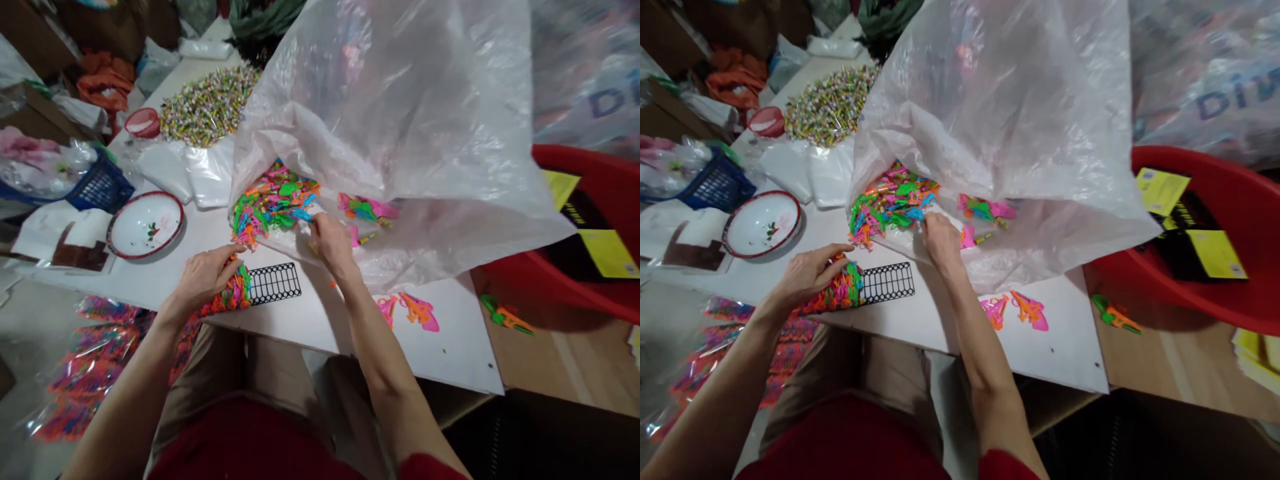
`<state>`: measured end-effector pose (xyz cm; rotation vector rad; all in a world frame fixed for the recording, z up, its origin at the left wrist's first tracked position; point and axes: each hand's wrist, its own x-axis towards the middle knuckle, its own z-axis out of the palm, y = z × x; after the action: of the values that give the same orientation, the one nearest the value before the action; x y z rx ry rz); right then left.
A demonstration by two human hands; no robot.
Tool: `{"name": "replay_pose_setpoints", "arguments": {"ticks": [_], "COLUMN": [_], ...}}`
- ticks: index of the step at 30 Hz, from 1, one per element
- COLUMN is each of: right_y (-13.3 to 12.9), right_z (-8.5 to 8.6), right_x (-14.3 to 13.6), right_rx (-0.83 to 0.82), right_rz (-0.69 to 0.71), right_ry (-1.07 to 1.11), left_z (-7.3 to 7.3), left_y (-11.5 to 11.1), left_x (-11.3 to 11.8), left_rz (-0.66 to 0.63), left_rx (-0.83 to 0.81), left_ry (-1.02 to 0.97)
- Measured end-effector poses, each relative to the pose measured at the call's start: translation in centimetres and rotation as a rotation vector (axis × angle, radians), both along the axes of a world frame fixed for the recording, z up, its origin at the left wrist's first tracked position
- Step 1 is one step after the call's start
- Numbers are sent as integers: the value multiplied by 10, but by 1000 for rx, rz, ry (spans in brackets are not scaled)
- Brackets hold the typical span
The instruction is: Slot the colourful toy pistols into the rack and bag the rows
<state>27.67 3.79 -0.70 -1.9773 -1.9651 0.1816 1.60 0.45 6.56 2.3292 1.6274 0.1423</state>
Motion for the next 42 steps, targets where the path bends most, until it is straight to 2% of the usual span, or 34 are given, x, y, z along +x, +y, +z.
{"name": "replay_pose_setpoints", "arguments": {"ticks": [2, 5, 8, 10, 12, 14, 17, 19, 20, 22, 25, 27, 29, 32, 34, 36, 38, 42], "right_y": [-42, -95, -109, -94, -67, -34, 7, 20, 21, 11, -29, -65, -98, -128, -134, -132, -129, -126], "right_z": [-7, -16, -13, -2, 8, 13, 11, 11, 12, 19, 28, 26, 13, -15, -31, -40, -44, -49], "right_x": [-5, -19, -24, -18, -11, -8, -11, -7, -2, 16, 38, 31, 0, -65, -98, -114, -118, -116], "right_rx": [-5, -112, -193, -212, -192, -150, -153, -191, -196, -153, -10, 50, 32, -129, -230, -248, -203, -199], "right_rz": [-36, 27, 102, 86, 128, 304, 652, 777, 794, 729, 408, 155, -6, -81, -100, -86, -28, 96], "right_ry": [-53, -63, 10, -4, -75, -156, -269, -334, -352, -345, -182, 64, 398, 806, 941, 1014, 977, 569], "left_z": [0, 0, 0, 0, 0, 0, 0, 0, 0, 0, 0, 1, 2, 3, 5, 6, 6, 6], "left_y": [1, 1, 0, 0, 0, 0, 1, 2, 2, 2, 2, 2, 2, 1, 1, 0, -1, -1], "left_x": [0, 1, 1, 0, 1, 2, 3, 4, 4, 4, 5, 6, 7, 8, 8, 9, 10, 10], "left_rz": [2, -4, -18, -30, -34, -25, 8, 16, 19, 21, 28, 28, 30, 31, 27, 23, 26, 46], "left_rx": [0, -16, 10, 33, 29, 14, 5, 7, 7, 5, -1, 0, 5, 23, 27, 23, 19, 27], "left_ry": [-7, 15, 40, 44, 48, 56, 82, 95, 100, 106, 124, 132, 136, 136, 134, 126, 120, 115]}}
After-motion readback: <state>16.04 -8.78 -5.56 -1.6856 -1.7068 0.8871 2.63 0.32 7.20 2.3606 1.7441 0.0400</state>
